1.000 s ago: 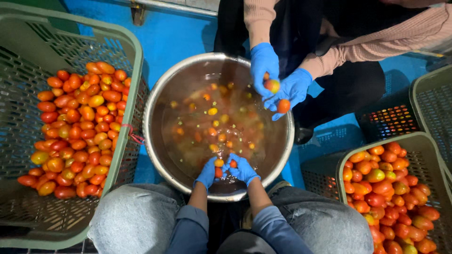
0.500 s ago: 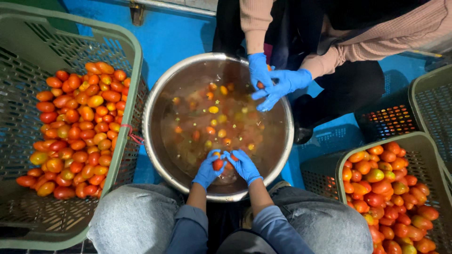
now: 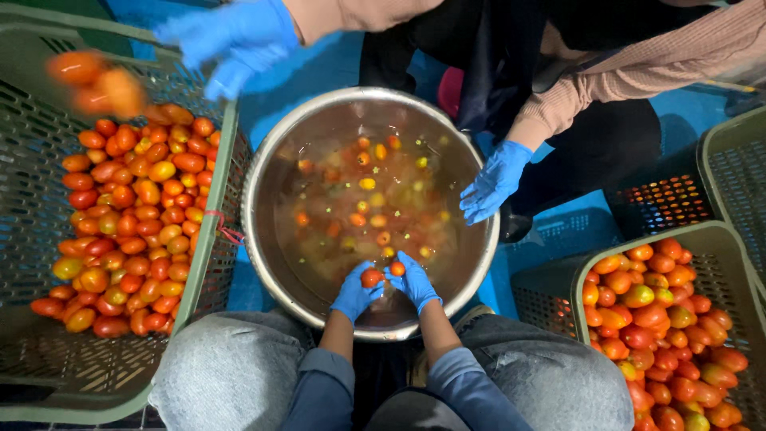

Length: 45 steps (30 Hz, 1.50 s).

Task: The person washes tomatoes in a large water-filled basin, rubbing each tomato by hand and placing the cleaned ones into a green plastic crate. Another worker across the basin washes tomatoes at the same time.

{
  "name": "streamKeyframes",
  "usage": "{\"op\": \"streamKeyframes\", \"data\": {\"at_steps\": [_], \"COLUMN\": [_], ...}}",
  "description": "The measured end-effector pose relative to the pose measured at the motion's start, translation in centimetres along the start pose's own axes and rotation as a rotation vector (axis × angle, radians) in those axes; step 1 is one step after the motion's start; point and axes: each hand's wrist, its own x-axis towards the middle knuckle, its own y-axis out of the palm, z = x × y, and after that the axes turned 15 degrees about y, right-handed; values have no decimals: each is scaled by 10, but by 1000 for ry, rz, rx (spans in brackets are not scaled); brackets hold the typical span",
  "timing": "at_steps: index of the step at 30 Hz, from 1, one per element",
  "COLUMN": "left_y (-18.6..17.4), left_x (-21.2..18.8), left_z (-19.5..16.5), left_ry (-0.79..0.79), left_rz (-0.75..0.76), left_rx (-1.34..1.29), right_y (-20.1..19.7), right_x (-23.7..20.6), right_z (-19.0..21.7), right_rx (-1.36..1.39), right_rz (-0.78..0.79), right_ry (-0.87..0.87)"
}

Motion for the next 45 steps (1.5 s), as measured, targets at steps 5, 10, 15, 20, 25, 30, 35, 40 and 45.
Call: {"op": "streamKeyframes", "data": {"at_steps": [5, 10, 15, 20, 25, 30, 35, 40, 45], "left_y": [0, 3, -2, 1, 15, 24, 10, -4, 31], "left_x": [1, 3, -3, -4, 4, 8, 8, 13, 24], "left_z": [-3, -4, 1, 4, 0, -5, -3, -9, -51], "left_ry": [450, -24, 598, 440, -97, -43, 236, 284, 717], "left_rz": [173, 24, 303, 336, 24, 142, 295, 59, -140], "left_rx": [207, -415, 710, 714, 91, -128, -236, -239, -144], "right_y": [-3, 0, 4, 9, 10, 26, 71, 79, 45], "right_x": [0, -4, -12, -7, 0, 2, -7, -18, -3], "right_z": [-1, 0, -5, -6, -7, -18, -39, -27, -2], "right_rx": [34, 77, -490, -626, -505, -782, -1047, -1329, -399], "right_rz": [379, 355, 183, 73, -46, -388, -522, -643, -469], "right_ry": [-47, 22, -203, -207, -502, -877, -1081, -982, -882]}}
